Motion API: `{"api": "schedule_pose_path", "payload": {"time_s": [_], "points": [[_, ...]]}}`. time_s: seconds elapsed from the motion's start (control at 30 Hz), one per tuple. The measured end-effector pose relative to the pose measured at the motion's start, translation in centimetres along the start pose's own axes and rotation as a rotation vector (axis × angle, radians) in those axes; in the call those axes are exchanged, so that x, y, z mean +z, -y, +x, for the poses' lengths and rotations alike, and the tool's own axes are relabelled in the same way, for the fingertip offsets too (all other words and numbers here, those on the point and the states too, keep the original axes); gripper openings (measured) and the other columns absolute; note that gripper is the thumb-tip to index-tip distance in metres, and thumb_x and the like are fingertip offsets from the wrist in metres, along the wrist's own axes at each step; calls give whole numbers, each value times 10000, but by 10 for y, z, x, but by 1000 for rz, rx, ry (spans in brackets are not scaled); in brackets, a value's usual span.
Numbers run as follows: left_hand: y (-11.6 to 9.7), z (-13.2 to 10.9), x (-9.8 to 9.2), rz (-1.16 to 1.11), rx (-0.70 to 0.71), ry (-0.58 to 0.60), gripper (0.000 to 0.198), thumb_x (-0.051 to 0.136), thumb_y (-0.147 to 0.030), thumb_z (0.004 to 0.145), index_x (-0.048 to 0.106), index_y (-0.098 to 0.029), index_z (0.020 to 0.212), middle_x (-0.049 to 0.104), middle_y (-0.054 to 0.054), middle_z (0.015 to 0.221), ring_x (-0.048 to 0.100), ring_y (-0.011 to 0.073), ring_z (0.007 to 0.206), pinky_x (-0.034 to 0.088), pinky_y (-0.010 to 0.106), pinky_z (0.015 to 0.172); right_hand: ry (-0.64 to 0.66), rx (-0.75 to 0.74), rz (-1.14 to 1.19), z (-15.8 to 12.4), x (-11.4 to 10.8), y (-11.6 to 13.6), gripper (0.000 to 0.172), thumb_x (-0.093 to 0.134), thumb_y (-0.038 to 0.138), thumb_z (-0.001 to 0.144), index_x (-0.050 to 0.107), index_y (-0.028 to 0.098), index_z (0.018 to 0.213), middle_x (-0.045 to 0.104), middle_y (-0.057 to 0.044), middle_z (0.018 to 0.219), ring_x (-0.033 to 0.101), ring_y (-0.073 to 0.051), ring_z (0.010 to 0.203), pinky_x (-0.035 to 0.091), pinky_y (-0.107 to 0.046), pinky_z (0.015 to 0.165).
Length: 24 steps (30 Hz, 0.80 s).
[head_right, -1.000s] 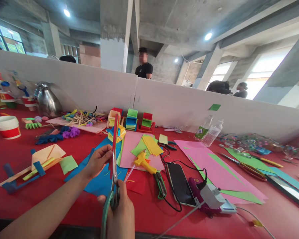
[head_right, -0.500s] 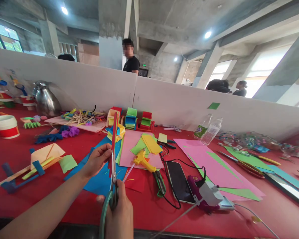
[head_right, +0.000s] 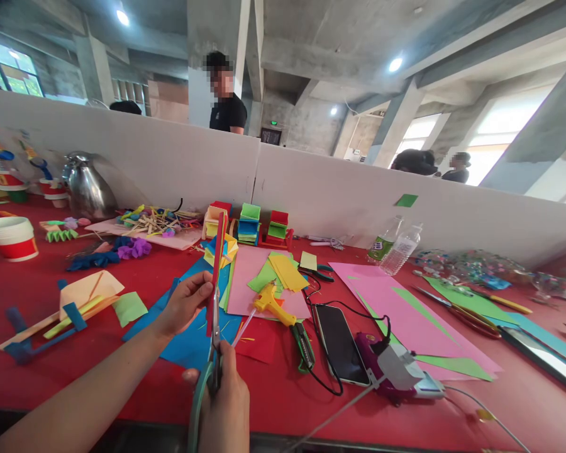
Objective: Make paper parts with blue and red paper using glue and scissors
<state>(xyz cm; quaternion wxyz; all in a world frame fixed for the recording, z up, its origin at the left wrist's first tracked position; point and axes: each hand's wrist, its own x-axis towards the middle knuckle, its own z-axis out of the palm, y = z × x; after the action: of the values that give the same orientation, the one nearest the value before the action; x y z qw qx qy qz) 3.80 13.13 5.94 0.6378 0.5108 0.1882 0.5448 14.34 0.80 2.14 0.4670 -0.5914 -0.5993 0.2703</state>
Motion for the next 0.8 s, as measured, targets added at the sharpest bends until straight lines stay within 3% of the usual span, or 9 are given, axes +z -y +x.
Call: {"api": "schedule_pose_path", "payload": {"time_s": [0.23, 0.37, 0.8], "points": [[3, 2, -5, -13, 9, 4, 262, 647, -383, 722, 495, -172, 752, 520, -61, 544, 473, 52, 442, 385, 162, 442, 17, 36, -24, 0, -1, 1, 399, 548, 412, 773, 510, 166, 1084, 555, 34, 602, 501, -121, 522, 394, -179, 498], [1, 5, -12, 12, 102, -13, 232, 571, -396, 785, 507, -179, 835, 523, -55, 545, 487, 69, 452, 398, 180, 449, 32, 60, -73, 0, -2, -4, 430, 525, 414, 783, 496, 152, 1123, 607, 9, 639, 554, -139, 556, 417, -189, 535], [-2, 7, -13, 7, 62, -63, 261, 664, -362, 708, 484, -173, 708, 506, -67, 536, 453, 54, 442, 381, 170, 436, -24, 12, -261, -3, -3, -11, 438, 503, 446, 787, 521, 178, 1133, 639, -4, 648, 589, -157, 541, 419, -195, 518]]}}
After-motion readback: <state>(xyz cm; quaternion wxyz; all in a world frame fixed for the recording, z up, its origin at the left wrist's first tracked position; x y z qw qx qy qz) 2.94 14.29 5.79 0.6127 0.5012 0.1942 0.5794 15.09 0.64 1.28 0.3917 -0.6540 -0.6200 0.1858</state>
